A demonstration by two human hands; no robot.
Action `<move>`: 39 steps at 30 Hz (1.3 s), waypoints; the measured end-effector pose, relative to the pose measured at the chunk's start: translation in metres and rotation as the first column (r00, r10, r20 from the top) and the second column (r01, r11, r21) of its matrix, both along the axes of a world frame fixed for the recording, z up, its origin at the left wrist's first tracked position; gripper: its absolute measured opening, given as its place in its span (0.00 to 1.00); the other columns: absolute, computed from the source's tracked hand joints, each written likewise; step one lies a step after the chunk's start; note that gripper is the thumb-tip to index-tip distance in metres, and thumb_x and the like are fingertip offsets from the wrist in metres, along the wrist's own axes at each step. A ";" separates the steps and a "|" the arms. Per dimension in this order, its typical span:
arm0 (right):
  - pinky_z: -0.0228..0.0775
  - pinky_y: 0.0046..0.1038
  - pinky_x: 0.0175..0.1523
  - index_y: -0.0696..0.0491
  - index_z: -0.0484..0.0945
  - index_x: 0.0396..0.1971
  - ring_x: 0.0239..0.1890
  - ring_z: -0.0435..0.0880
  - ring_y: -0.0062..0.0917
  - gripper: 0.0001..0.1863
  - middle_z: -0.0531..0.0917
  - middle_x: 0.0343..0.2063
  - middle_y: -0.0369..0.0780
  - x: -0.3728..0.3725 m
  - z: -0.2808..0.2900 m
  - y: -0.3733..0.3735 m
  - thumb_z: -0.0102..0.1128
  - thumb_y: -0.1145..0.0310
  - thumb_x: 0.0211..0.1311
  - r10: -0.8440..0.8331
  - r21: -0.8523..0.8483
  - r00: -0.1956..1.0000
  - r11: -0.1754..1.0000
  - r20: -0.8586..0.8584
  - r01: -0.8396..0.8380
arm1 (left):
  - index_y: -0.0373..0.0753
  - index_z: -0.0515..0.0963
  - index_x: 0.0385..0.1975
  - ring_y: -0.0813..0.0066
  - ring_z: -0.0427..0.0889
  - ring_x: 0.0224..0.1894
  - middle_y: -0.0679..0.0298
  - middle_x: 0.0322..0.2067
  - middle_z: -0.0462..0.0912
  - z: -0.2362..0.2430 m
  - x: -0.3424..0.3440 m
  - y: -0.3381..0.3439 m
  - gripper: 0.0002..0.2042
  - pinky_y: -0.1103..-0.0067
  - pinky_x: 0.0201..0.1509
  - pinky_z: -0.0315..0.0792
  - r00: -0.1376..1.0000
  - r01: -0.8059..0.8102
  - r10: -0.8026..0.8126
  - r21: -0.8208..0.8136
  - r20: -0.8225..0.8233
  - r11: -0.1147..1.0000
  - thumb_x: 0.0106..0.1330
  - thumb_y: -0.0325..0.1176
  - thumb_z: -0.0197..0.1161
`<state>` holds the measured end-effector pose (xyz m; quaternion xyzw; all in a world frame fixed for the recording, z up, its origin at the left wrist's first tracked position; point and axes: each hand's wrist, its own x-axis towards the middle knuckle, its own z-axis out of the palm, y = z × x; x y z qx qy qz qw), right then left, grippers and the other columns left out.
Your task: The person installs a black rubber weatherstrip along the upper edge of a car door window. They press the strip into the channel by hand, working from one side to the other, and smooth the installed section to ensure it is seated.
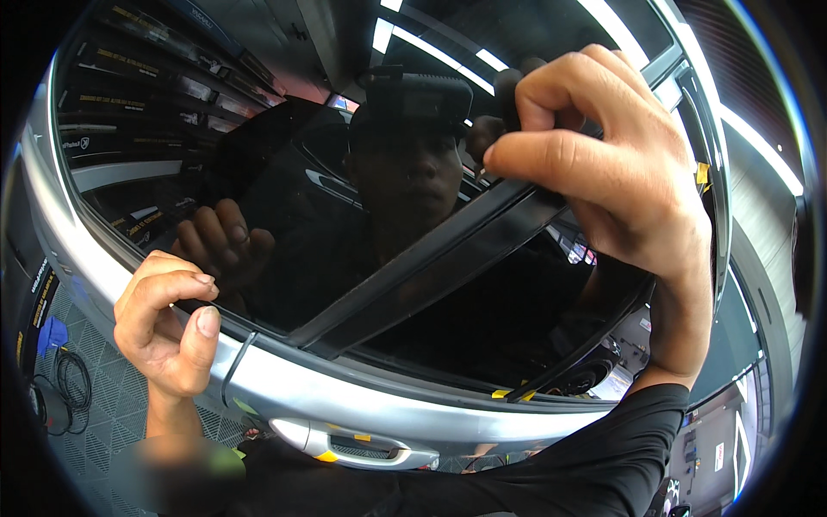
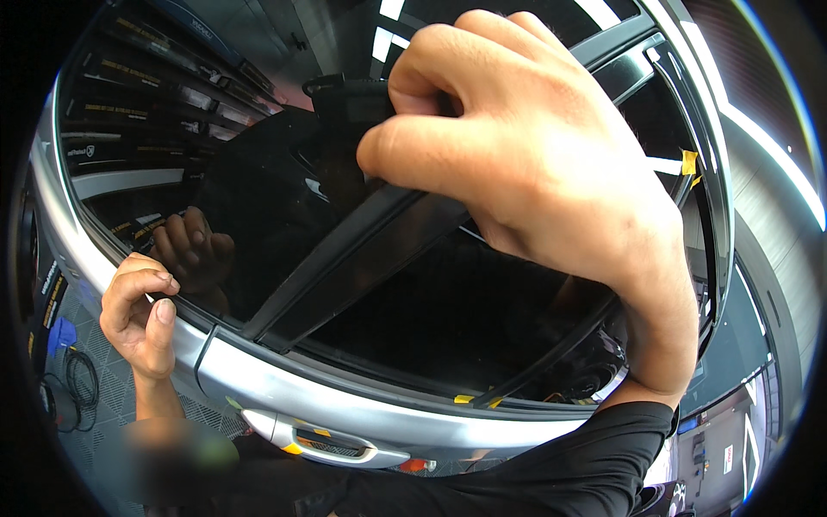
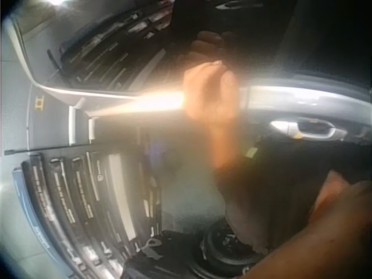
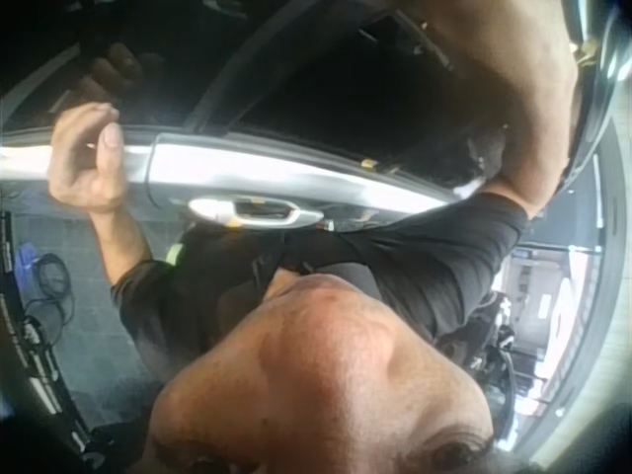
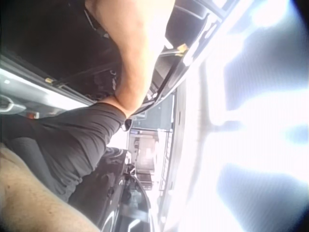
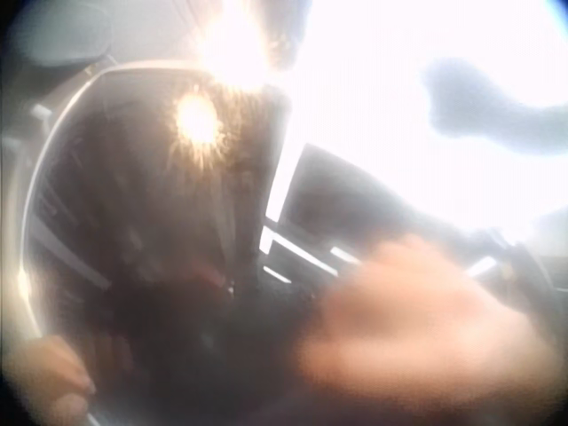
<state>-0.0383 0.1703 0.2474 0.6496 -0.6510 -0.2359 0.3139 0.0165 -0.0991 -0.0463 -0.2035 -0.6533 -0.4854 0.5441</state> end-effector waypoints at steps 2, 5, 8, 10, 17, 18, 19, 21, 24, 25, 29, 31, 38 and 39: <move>0.68 0.30 0.35 0.45 0.89 0.39 0.34 0.79 0.30 0.23 0.77 0.32 0.37 0.000 -0.001 -0.002 0.72 0.71 0.35 0.020 0.006 1.000 1.000 -0.004 -0.019 | 0.30 0.82 0.35 0.70 0.79 0.31 0.57 0.29 0.82 0.000 0.000 0.000 0.11 0.77 0.37 0.72 1.000 -0.006 0.006 0.005 -0.003 1.000 0.55 0.29 0.67; 0.68 0.30 0.35 0.46 0.88 0.39 0.33 0.79 0.30 0.23 0.77 0.31 0.36 0.001 -0.001 -0.003 0.72 0.69 0.35 0.013 0.008 1.000 1.000 -0.003 -0.013 | 0.30 0.82 0.36 0.70 0.79 0.31 0.57 0.29 0.82 0.000 0.000 0.000 0.11 0.77 0.37 0.72 1.000 -0.007 0.007 0.000 0.009 1.000 0.55 0.29 0.67; 0.68 0.30 0.35 0.46 0.88 0.39 0.33 0.79 0.30 0.22 0.78 0.31 0.36 0.002 -0.001 -0.002 0.72 0.68 0.34 -0.002 -0.001 1.000 1.000 -0.009 0.002 | 0.30 0.82 0.36 0.70 0.80 0.31 0.57 0.29 0.82 0.000 0.000 -0.001 0.11 0.77 0.37 0.72 1.000 -0.002 0.002 -0.006 0.008 1.000 0.55 0.29 0.67; 0.68 0.30 0.35 0.46 0.88 0.38 0.33 0.79 0.30 0.22 0.78 0.31 0.36 0.003 -0.004 -0.002 0.71 0.68 0.34 0.002 -0.009 1.000 1.000 0.005 -0.002 | 0.30 0.82 0.36 0.70 0.80 0.31 0.57 0.29 0.82 0.000 0.000 -0.001 0.11 0.77 0.37 0.72 1.000 -0.008 0.008 -0.006 0.001 1.000 0.56 0.29 0.67; 0.67 0.29 0.34 0.47 0.89 0.38 0.32 0.78 0.29 0.21 0.78 0.32 0.36 -0.005 -0.004 -0.006 0.72 0.69 0.34 0.039 -0.032 0.998 0.999 0.052 -0.037 | 0.30 0.82 0.36 0.70 0.80 0.31 0.57 0.29 0.82 0.000 0.000 0.000 0.11 0.77 0.37 0.72 1.000 -0.008 0.008 -0.003 0.006 1.000 0.56 0.29 0.67; 0.67 0.29 0.34 0.47 0.89 0.38 0.32 0.78 0.28 0.21 0.78 0.32 0.36 -0.001 -0.001 -0.003 0.72 0.70 0.35 -0.003 0.010 0.999 1.000 0.047 0.003 | 0.30 0.82 0.36 0.70 0.80 0.31 0.57 0.29 0.82 0.000 0.000 0.000 0.11 0.77 0.37 0.72 1.000 -0.007 0.007 -0.003 0.006 1.000 0.56 0.29 0.67; 0.67 0.29 0.34 0.48 0.89 0.38 0.32 0.78 0.28 0.21 0.78 0.32 0.36 0.000 -0.001 -0.003 0.72 0.71 0.35 0.016 0.045 1.000 0.999 0.027 -0.017 | 0.30 0.82 0.36 0.70 0.80 0.31 0.57 0.29 0.82 0.000 0.000 0.000 0.11 0.77 0.37 0.72 1.000 -0.010 0.010 -0.003 0.004 1.000 0.56 0.29 0.67; 0.68 0.29 0.34 0.48 0.89 0.37 0.32 0.78 0.28 0.20 0.78 0.32 0.36 0.004 0.002 -0.001 0.73 0.73 0.36 -0.049 0.037 0.998 0.998 0.037 0.047 | 0.30 0.82 0.36 0.70 0.80 0.31 0.57 0.29 0.82 -0.001 0.000 -0.001 0.11 0.77 0.37 0.72 1.000 -0.015 0.015 -0.013 0.004 1.000 0.56 0.29 0.67; 0.68 0.28 0.34 0.48 0.90 0.36 0.32 0.79 0.28 0.20 0.79 0.32 0.36 0.003 0.005 0.000 0.74 0.75 0.35 -0.063 -0.084 0.998 0.994 0.015 0.064 | 0.30 0.82 0.36 0.70 0.80 0.31 0.57 0.29 0.82 -0.001 0.000 -0.001 0.11 0.77 0.37 0.72 1.000 -0.010 0.010 -0.012 0.001 1.000 0.56 0.29 0.67; 0.68 0.29 0.34 0.48 0.90 0.36 0.32 0.79 0.28 0.20 0.79 0.32 0.36 0.003 0.005 0.000 0.74 0.75 0.35 -0.035 -0.035 0.999 0.999 0.024 0.036 | 0.30 0.82 0.36 0.70 0.80 0.31 0.57 0.29 0.82 -0.001 0.000 -0.001 0.11 0.77 0.37 0.72 1.000 -0.007 0.007 -0.002 0.005 1.000 0.56 0.30 0.67; 0.68 0.28 0.36 0.48 0.90 0.36 0.32 0.79 0.28 0.20 0.79 0.31 0.35 0.007 0.001 -0.002 0.74 0.78 0.36 -0.029 -0.031 0.999 0.999 0.045 0.031 | 0.30 0.82 0.36 0.70 0.80 0.31 0.57 0.29 0.82 0.000 0.001 0.000 0.11 0.77 0.37 0.72 1.000 -0.011 0.011 -0.002 0.010 1.000 0.56 0.30 0.67; 0.67 0.28 0.37 0.47 0.90 0.36 0.32 0.79 0.27 0.20 0.79 0.30 0.35 0.007 0.005 -0.004 0.74 0.77 0.36 -0.019 -0.076 1.000 0.997 -0.002 0.018 | 0.30 0.82 0.36 0.70 0.80 0.31 0.57 0.29 0.82 0.000 0.000 0.000 0.11 0.77 0.37 0.72 1.000 -0.007 0.007 0.003 0.004 1.000 0.56 0.30 0.67; 0.68 0.30 0.40 0.48 0.90 0.37 0.33 0.80 0.29 0.20 0.80 0.33 0.36 0.005 0.005 -0.005 0.73 0.75 0.37 0.003 -0.019 1.000 1.000 -0.020 -0.004 | 0.30 0.82 0.36 0.70 0.80 0.31 0.58 0.29 0.82 -0.001 0.003 0.000 0.11 0.77 0.37 0.72 1.000 -0.008 0.008 0.007 0.020 1.000 0.57 0.30 0.67; 0.68 0.30 0.40 0.48 0.90 0.37 0.33 0.80 0.29 0.20 0.80 0.33 0.37 0.004 0.007 -0.005 0.72 0.75 0.37 -0.015 -0.031 0.999 0.999 -0.041 0.014 | 0.30 0.82 0.36 0.70 0.80 0.31 0.58 0.29 0.82 -0.001 0.003 0.000 0.11 0.77 0.37 0.72 1.000 -0.011 0.011 -0.003 0.002 1.000 0.57 0.30 0.67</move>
